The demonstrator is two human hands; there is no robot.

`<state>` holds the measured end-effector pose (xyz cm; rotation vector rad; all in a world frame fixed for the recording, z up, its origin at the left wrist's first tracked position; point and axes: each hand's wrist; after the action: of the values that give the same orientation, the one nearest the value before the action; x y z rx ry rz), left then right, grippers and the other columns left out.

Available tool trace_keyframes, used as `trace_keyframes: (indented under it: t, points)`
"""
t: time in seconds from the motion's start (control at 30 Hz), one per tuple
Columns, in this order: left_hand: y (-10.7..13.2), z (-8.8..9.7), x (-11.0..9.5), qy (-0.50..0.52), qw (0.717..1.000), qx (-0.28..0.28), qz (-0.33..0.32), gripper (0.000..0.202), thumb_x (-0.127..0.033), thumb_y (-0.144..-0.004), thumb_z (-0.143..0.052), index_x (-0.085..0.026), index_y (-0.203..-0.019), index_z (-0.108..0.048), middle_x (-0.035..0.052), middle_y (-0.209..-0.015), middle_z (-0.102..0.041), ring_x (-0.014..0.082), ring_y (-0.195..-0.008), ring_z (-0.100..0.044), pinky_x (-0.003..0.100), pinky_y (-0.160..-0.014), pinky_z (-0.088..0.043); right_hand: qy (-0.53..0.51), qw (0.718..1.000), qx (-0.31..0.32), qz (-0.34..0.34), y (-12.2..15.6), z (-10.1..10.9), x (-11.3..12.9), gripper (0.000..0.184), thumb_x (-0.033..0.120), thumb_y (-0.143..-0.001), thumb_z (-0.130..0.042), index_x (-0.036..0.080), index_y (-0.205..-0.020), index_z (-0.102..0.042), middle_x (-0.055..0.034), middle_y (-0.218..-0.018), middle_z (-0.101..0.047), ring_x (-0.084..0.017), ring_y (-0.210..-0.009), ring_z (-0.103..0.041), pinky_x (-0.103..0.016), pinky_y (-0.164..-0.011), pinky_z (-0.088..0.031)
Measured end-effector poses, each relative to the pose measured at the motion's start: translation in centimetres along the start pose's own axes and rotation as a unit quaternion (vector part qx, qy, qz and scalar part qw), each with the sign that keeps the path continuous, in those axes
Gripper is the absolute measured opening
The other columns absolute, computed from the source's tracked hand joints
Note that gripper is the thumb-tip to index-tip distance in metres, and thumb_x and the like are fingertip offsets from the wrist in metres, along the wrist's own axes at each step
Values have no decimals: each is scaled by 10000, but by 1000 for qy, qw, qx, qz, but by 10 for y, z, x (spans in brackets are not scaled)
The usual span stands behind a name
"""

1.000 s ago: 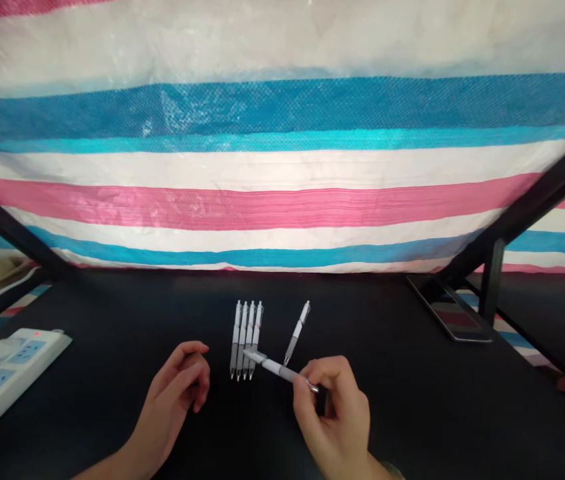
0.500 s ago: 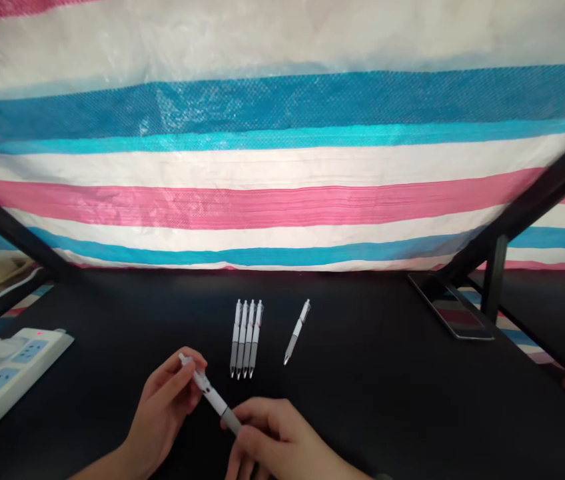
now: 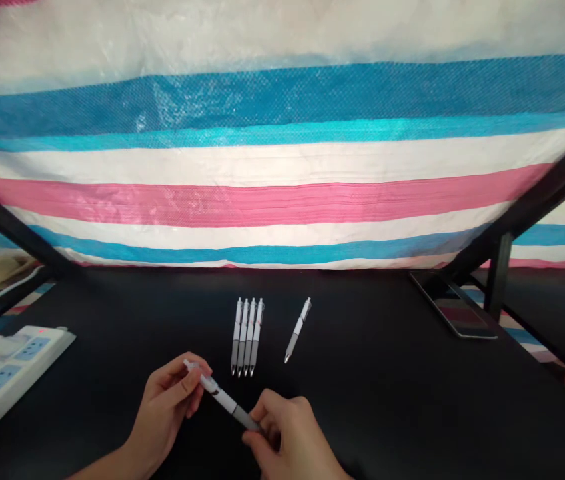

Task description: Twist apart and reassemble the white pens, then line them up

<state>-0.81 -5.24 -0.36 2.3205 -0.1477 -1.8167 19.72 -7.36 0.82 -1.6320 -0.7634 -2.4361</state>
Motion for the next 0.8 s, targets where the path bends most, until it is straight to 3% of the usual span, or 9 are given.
trace_keyframes:
  t: [0.13, 0.23, 0.3, 0.37, 0.47, 0.6, 0.7, 0.8]
  points:
    - [2, -2, -2, -2, 1000, -15, -4, 289, -426, -790, -732, -140, -755, -714, -8, -539, -536, 89, -465, -448, 193, -422, -324, -28, 999, -29, 28, -4, 3, 0, 233, 413, -799, -660, 202, -765, -569, 66, -525, -533, -102, -407, -560, -180, -393, -395]
    - [2, -2, -4, 15, 1000, -26, -7, 290, -431, -777, -744, -144, -743, -712, -19, -530, -519, 82, -464, -434, 190, -426, -320, -156, 986, 53, -35, -8, 5, 2, 429, 585, -777, -631, 173, -894, -595, 28, -609, -605, -110, -410, -577, -195, -385, -431]
    - [1, -3, -5, 24, 999, -28, -2, 293, -431, -767, -752, -144, -727, -708, -22, -529, -513, 79, -461, -426, 191, -425, -316, -219, 966, 110, -78, -10, 6, 3, 541, 673, -801, -528, 141, -863, -602, -7, -593, -626, -108, -397, -573, -194, -380, -422]
    - [1, -4, -5, 28, 999, -29, 2, 289, -426, -768, -752, -144, -723, -706, -23, -531, -512, 78, -461, -423, 192, -428, -317, -238, 958, 125, -93, -10, 7, 4, 507, 647, -813, -523, 145, -767, -574, -5, -538, -612, -101, -390, -565, -178, -380, -399]
    - [1, -3, -5, 31, 999, -32, 3, 280, -417, -774, -749, -144, -726, -704, -25, -527, -510, 78, -463, -424, 193, -434, -320, -259, 955, 109, -91, -10, 8, 4, 372, 515, -759, -672, 180, -805, -518, 22, -579, -629, -105, -424, -596, -159, -387, -393]
    - [1, -2, -3, 34, 999, -33, 5, 279, -418, -780, -748, -143, -745, -708, -24, -534, -514, 81, -470, -430, 193, -437, -324, -271, 946, 132, -119, -9, 9, 4, 452, 597, -825, -550, 147, -797, -566, -28, -613, -651, -91, -435, -591, -139, -368, -366]
    - [1, -2, -2, 35, 999, -31, 3, 271, -411, -794, -738, -145, -752, -709, -24, -544, -519, 78, -474, -426, 191, -441, -325, -279, 945, 127, -116, -9, 10, 5, 382, 524, -762, -669, 168, -793, -536, -5, -625, -656, -93, -441, -601, -134, -369, -364]
    - [1, -2, -2, 37, 999, -34, 1, 270, -415, -791, -741, -149, -757, -711, -25, -544, -521, 77, -479, -431, 185, -443, -326, -283, 944, 124, -120, -9, 11, 5, 408, 560, -793, -621, 160, -818, -551, -29, -667, -676, -97, -454, -618, -131, -362, -355]
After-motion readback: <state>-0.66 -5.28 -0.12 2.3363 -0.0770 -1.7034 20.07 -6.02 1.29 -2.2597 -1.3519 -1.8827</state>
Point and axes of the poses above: each hand's wrist, its own y-axis away from the middle knuckle, its own z-axis out of the back of the hand, x = y × z
